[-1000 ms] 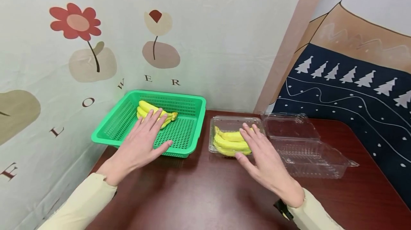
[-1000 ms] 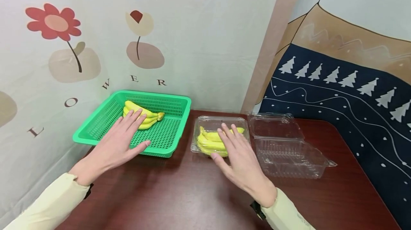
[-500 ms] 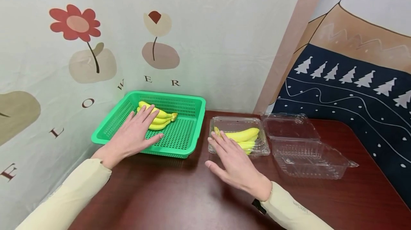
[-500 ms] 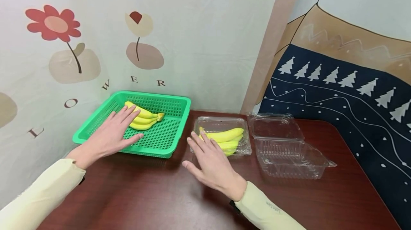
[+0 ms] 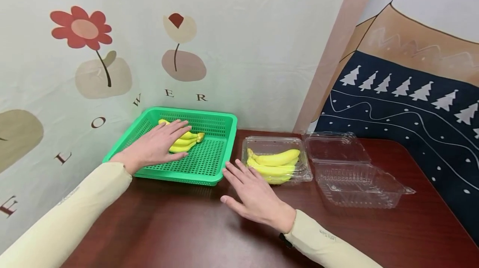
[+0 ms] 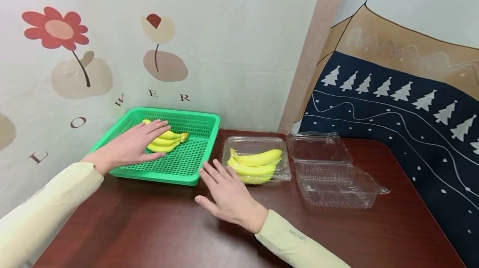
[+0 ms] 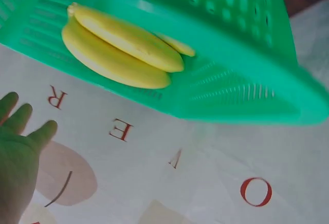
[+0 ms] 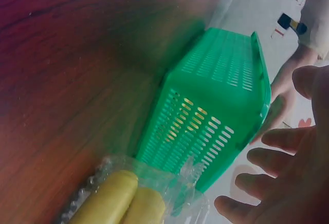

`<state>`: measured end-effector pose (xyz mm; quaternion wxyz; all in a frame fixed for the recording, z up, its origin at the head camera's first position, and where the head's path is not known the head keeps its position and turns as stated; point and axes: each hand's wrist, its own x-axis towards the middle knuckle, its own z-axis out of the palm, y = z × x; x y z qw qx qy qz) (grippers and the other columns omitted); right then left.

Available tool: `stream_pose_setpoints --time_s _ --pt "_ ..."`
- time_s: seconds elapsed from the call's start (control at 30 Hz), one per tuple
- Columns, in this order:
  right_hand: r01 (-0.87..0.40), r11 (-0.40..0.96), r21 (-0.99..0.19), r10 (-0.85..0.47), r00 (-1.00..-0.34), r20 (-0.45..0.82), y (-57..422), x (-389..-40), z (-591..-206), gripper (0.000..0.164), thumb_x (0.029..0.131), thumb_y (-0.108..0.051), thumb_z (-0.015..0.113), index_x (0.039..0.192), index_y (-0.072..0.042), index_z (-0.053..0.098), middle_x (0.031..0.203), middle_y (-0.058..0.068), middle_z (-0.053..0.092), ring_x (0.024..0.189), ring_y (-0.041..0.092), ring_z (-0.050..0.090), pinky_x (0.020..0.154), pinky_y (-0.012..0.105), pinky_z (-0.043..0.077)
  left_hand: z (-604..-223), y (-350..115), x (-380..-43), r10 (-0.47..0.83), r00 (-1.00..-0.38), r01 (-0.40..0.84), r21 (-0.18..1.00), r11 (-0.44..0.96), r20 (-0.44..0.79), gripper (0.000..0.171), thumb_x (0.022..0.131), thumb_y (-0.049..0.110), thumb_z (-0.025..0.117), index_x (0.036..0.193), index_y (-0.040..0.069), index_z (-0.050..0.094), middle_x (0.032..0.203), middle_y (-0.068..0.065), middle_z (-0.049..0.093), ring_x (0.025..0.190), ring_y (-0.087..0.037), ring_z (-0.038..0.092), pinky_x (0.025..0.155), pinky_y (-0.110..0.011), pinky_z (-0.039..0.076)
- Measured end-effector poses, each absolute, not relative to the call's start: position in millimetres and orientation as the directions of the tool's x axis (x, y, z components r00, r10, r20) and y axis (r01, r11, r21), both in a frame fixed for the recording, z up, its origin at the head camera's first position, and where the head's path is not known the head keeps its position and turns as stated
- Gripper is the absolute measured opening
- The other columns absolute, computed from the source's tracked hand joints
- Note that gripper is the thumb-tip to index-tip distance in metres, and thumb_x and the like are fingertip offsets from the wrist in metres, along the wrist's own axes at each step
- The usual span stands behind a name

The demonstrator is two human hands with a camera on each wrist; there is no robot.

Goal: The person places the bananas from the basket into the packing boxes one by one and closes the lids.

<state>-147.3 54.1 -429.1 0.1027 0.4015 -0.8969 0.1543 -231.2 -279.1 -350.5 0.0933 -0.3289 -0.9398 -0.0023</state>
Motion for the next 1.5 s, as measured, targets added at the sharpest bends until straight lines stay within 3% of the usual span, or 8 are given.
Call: stream_pose_setpoints --time_s 0.37,0.8,1.13,1.33,1.5 --pt "-0.752 0.642 -0.149 -0.698 -0.654 0.291 50 -150 -435 0.068 0.108 -0.055 0.043 0.160 -0.012 0.041 0.168 0.004 0.031 0.157 0.025 0.020 0.120 0.055 0.031 -348 -275 -273 0.625 -0.776 0.624 -0.042 0.780 0.087 0.081 0.091 0.040 0.078 0.152 -0.002 0.046 0.154 -0.024 0.048 0.141 -0.044 0.044 0.115 -0.064 0.033" --pt "-0.754 0.647 -0.110 -0.701 -0.646 0.302 47 -149 -438 0.066 0.108 -0.053 0.043 0.161 -0.013 0.038 0.169 0.002 0.028 0.156 0.025 0.023 0.120 0.055 0.032 -363 -284 -299 0.587 -0.810 0.587 -0.024 0.810 0.004 0.073 0.091 0.035 0.077 0.149 -0.001 0.051 0.144 -0.027 0.057 0.132 -0.048 0.053 0.110 -0.062 0.040" --pt "-0.755 0.647 -0.110 -0.701 -0.645 0.304 47 -149 -441 0.066 0.109 -0.052 0.043 0.161 -0.013 0.038 0.169 0.002 0.027 0.155 0.025 0.025 0.119 0.055 0.033 -371 -309 -309 0.503 -0.861 0.500 0.057 0.864 -0.076 0.079 0.086 0.036 0.082 0.148 -0.003 0.051 0.145 -0.030 0.053 0.135 -0.050 0.047 0.110 -0.071 0.033" --pt "-0.755 0.648 -0.105 -0.698 -0.643 0.316 47 -149 -442 0.065 0.108 -0.053 0.044 0.161 -0.015 0.038 0.169 0.001 0.028 0.155 0.024 0.027 0.118 0.055 0.035 -370 -318 -309 0.505 -0.860 0.500 0.073 0.863 -0.076 0.068 0.085 0.028 0.083 0.139 -0.006 0.059 0.137 -0.030 0.059 0.125 -0.048 0.055 0.102 -0.070 0.041" --pt "-0.747 0.657 -0.107 -0.691 -0.652 0.311 48 -150 -441 0.065 0.108 -0.053 0.043 0.162 -0.016 0.037 0.170 0.000 0.027 0.155 0.024 0.027 0.119 0.054 0.034 -371 -318 -311 0.550 -0.833 0.547 0.063 0.835 -0.064 0.052 0.085 0.022 0.084 0.129 0.000 0.068 0.126 -0.022 0.065 0.115 -0.043 0.061 0.098 -0.067 0.045"
